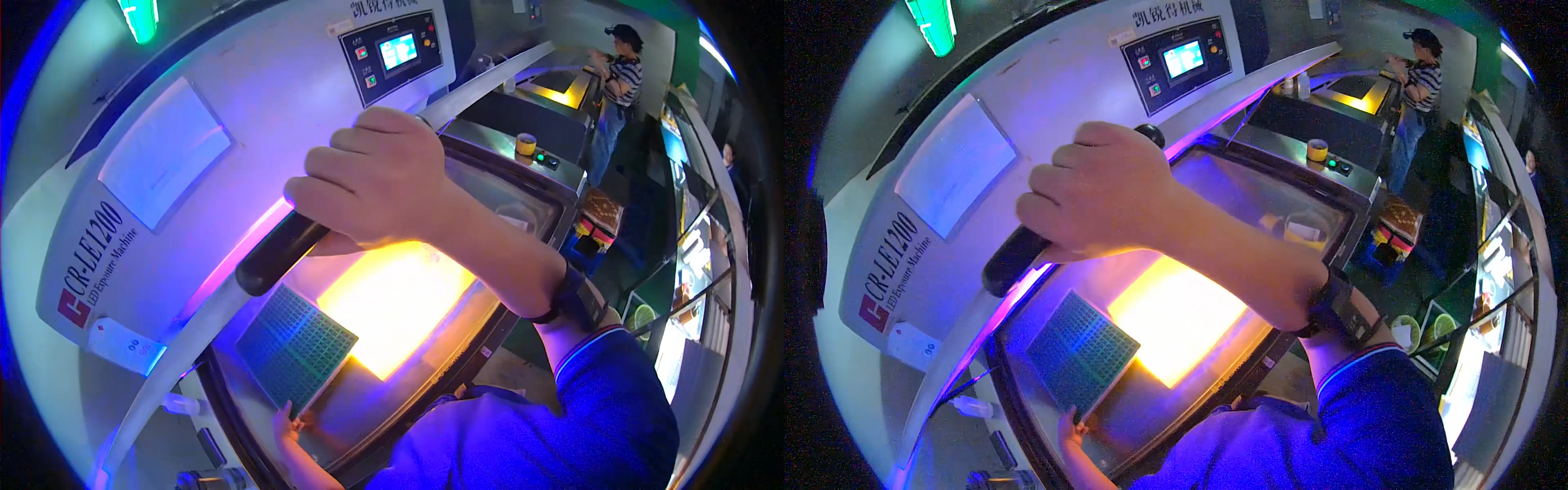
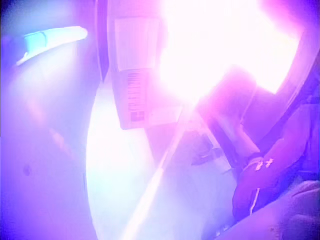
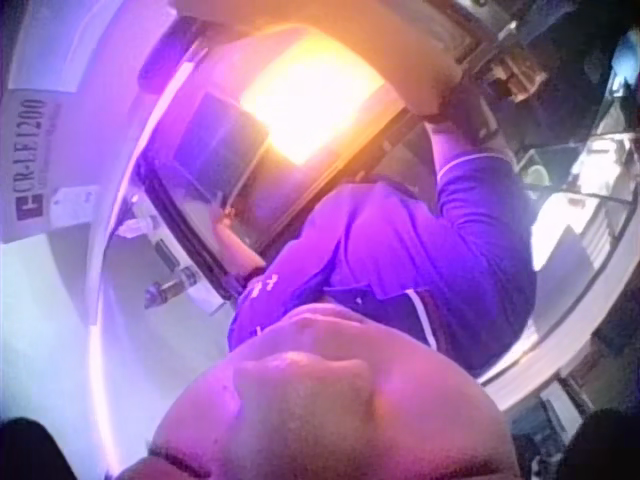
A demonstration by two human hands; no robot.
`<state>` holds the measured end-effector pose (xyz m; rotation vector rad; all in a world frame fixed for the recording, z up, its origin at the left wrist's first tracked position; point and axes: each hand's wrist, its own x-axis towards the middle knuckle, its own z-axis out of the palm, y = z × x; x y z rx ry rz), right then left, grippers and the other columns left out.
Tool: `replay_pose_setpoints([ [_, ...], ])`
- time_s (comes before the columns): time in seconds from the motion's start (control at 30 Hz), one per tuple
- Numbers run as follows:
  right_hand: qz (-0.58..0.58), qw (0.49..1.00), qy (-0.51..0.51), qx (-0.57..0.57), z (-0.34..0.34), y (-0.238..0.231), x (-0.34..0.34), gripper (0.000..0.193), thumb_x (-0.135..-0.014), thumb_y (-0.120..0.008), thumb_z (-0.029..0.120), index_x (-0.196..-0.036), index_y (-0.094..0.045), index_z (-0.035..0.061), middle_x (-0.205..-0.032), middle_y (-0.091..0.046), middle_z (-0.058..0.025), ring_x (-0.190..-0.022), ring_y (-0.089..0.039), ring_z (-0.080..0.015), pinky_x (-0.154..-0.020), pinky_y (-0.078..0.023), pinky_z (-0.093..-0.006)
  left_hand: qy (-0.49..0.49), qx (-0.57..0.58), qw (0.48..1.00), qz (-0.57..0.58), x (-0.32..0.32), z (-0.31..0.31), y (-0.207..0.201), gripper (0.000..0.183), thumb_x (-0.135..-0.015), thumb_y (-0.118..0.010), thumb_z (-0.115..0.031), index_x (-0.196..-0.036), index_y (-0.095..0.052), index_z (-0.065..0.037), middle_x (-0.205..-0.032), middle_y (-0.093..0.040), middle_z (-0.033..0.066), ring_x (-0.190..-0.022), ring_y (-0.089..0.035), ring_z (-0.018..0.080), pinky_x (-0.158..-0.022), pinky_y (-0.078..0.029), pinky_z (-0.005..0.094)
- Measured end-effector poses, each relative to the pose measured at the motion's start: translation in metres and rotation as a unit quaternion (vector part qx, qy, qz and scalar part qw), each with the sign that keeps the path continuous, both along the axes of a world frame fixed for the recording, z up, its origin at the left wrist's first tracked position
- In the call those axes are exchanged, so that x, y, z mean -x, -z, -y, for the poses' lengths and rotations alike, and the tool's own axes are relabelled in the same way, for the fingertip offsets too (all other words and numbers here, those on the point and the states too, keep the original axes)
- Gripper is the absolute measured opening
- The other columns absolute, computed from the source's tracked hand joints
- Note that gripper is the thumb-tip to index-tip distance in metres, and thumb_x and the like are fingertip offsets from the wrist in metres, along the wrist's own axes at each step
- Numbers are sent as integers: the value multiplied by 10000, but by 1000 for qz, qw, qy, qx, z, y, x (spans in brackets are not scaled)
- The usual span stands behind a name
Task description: The recorder places circuit boards into a UV LED exposure machine, closes the lid, and operates the touchscreen controls.
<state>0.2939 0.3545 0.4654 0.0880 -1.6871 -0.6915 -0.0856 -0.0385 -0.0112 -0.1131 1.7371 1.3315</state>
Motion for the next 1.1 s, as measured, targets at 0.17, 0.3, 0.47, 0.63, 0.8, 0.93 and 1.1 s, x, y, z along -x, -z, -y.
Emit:
replay_pose_setpoints([
  [0.17, -17, 996, 2, 92, 33, 23, -9, 334, -733, -696, 372, -994, -667, 166, -912, -633, -17, -857, -621, -195, -778, -449, -345, -150, -151, 937, -278, -75, -57, -33, 470, -896, -641, -68, -1330, -466, -23, -1246, -540, 112, -1110, -539, 232, -885, -504, 421],
  [0.3, -16, 950, -39, 311, 54, 117, -28, 669, -748, -741, 209, -1370, -504, 144, -1458, -421, -173, -1362, -357, -402, -1098, -320, -507, -71, -312, 923, -211, -122, -66, -107, 456, -894, -627, -9, -1323, -471, -25, -1246, -539, 106, -1120, -535, 217, -918, -476, 394],
  [0.47, 64, 556, 92, 824, 131, 354, -93, 781, -881, -676, 492, -1421, -409, -6, -1271, -564, -254, -1200, -541, -331, -1043, -404, -433, 30, -110, 988, -104, -153, -29, -142, 432, -877, -678, -22, -1273, -505, -14, -1086, -590, 84, -930, -588, 202, -769, -524, 364],
  [0.63, -54, 278, 32, 958, 288, 407, -167, 513, -932, -637, 419, -1077, -670, -72, -945, -688, -121, -847, -630, -180, -740, -490, -351, 354, -90, 927, -85, -190, -18, -96, 255, -937, -640, -148, -1135, -568, -5, -933, -635, 88, -667, -599, 169, -486, -485, 315],
  [0.8, -298, 271, 27, 915, 392, 415, -228, 420, -928, -660, 380, -996, -687, -33, -891, -656, -53, -763, -578, -154, -700, -470, -341, 446, -86, 880, 141, -212, -2, -56, 275, -977, -569, -281, -968, -614, -10, -785, -636, 92, -596, -583, 165, -528, -473, 313],
  [0.93, -457, 306, 22, 835, 487, 384, -278, 365, -941, -648, 348, -1023, -667, -7, -970, -672, -89, -751, -583, -165, -698, -476, -324, 565, -21, 821, 77, -239, 5, -53, 296, -966, -575, -326, -935, -627, -36, -750, -611, 73, -599, -561, 160, -540, -458, 315],
  [1.1, -713, 322, -89, 617, 610, 394, -305, 331, -972, -596, 335, -1048, -625, 14, -939, -651, -65, -785, -601, -155, -685, -488, -331, 682, 22, 730, 46, -297, 25, -47, 324, -953, -581, -381, -894, -642, -68, -707, -579, 50, -604, -533, 154, -556, -438, 317],
])
